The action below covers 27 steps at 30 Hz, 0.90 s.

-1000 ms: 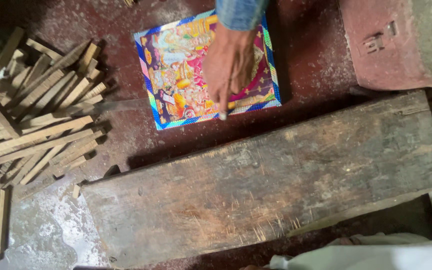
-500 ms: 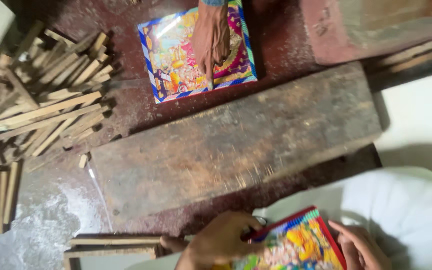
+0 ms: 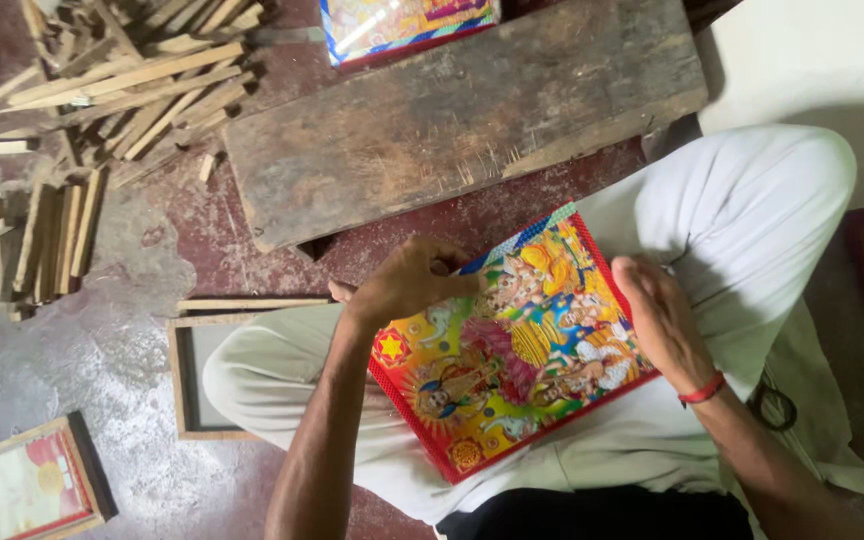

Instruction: The person sits on the floor and applies decorative tape to the edges of printed religious images. They smooth the tape along the borders, tear off pieces, and place the finished prints on a wooden board.

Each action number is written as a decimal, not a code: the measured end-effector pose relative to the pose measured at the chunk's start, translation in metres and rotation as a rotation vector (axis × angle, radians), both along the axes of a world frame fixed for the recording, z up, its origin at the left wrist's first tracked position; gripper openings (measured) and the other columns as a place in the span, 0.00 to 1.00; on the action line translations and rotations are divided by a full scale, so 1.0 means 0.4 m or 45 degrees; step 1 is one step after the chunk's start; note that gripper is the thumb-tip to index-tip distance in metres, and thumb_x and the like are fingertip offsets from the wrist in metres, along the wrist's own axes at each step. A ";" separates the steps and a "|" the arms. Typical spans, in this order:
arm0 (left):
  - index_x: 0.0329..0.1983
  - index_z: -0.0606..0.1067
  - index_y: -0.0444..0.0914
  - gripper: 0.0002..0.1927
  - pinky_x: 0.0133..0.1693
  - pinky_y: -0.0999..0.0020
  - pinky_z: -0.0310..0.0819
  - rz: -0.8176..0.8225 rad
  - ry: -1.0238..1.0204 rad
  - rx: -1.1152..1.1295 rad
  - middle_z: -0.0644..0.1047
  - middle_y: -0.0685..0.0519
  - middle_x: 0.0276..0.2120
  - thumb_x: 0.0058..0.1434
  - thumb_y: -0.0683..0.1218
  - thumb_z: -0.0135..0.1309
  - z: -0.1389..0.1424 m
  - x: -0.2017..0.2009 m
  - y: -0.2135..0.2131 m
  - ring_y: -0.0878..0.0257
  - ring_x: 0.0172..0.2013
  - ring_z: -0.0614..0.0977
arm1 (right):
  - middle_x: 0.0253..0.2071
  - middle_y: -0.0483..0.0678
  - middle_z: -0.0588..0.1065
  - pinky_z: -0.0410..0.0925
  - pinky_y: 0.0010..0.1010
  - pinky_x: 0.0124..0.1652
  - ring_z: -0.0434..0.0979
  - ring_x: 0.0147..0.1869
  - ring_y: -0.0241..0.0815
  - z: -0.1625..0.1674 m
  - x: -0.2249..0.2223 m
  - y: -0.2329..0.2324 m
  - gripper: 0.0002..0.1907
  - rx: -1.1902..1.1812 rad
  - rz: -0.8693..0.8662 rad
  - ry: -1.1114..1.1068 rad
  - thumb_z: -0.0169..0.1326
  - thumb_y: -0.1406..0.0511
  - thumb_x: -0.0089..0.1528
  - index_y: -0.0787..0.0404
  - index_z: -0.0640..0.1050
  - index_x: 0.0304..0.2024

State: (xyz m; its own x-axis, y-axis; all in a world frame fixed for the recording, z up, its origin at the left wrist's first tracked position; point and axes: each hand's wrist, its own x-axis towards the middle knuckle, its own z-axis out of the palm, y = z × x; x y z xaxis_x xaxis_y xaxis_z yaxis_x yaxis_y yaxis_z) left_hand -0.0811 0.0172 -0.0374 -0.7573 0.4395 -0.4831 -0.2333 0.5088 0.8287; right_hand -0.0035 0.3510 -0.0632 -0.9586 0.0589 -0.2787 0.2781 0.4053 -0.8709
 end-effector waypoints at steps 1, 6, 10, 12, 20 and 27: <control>0.42 0.84 0.38 0.18 0.31 0.66 0.76 0.012 0.020 0.037 0.84 0.52 0.30 0.56 0.55 0.66 0.016 0.014 0.001 0.67 0.29 0.81 | 0.33 0.48 0.72 0.64 0.30 0.40 0.68 0.39 0.37 0.009 0.003 0.000 0.21 0.042 0.067 0.021 0.47 0.53 0.71 0.66 0.76 0.40; 0.42 0.84 0.40 0.18 0.29 0.69 0.75 0.113 0.050 -0.093 0.84 0.54 0.29 0.55 0.55 0.65 0.118 0.059 0.019 0.68 0.26 0.81 | 0.30 0.41 0.73 0.62 0.28 0.33 0.66 0.34 0.32 0.082 -0.026 -0.029 0.21 0.047 0.191 -0.026 0.52 0.51 0.67 0.63 0.79 0.41; 0.41 0.84 0.35 0.20 0.29 0.70 0.75 0.356 0.089 0.035 0.84 0.51 0.28 0.56 0.55 0.64 0.206 0.120 0.005 0.69 0.27 0.81 | 0.30 0.42 0.70 0.59 0.25 0.29 0.64 0.31 0.31 0.194 -0.135 -0.036 0.23 -0.074 0.323 -0.173 0.55 0.50 0.69 0.64 0.81 0.39; 0.41 0.84 0.33 0.21 0.30 0.70 0.75 0.495 0.114 0.063 0.84 0.51 0.28 0.57 0.56 0.63 0.233 0.166 0.007 0.69 0.27 0.81 | 0.32 0.39 0.79 0.72 0.22 0.30 0.76 0.30 0.28 0.248 -0.211 -0.047 0.18 -0.242 0.425 -0.317 0.55 0.51 0.62 0.58 0.80 0.42; 0.46 0.80 0.30 0.28 0.28 0.70 0.80 1.129 -0.029 0.208 0.84 0.48 0.29 0.58 0.59 0.63 0.112 0.456 0.138 0.64 0.28 0.85 | 0.32 0.47 0.81 0.72 0.28 0.32 0.80 0.33 0.34 0.202 -0.300 -0.209 0.17 0.230 1.173 -0.282 0.60 0.55 0.63 0.63 0.83 0.43; 0.40 0.82 0.29 0.25 0.26 0.69 0.78 1.106 -0.009 -0.067 0.81 0.47 0.31 0.58 0.58 0.64 0.039 0.505 0.086 0.62 0.26 0.84 | 0.34 0.49 0.80 0.71 0.30 0.35 0.78 0.34 0.38 0.060 -0.265 -0.320 0.20 0.232 1.353 -0.132 0.60 0.52 0.67 0.63 0.83 0.44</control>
State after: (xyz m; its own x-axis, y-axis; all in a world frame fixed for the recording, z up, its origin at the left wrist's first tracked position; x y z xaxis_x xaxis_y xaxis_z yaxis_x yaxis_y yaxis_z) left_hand 0.1210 0.0516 -0.0219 -0.8112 -0.3155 -0.4924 -0.5617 0.1864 0.8060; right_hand -0.1095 0.2231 -0.0393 -0.5157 -0.7397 -0.4323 -0.2231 0.6031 -0.7658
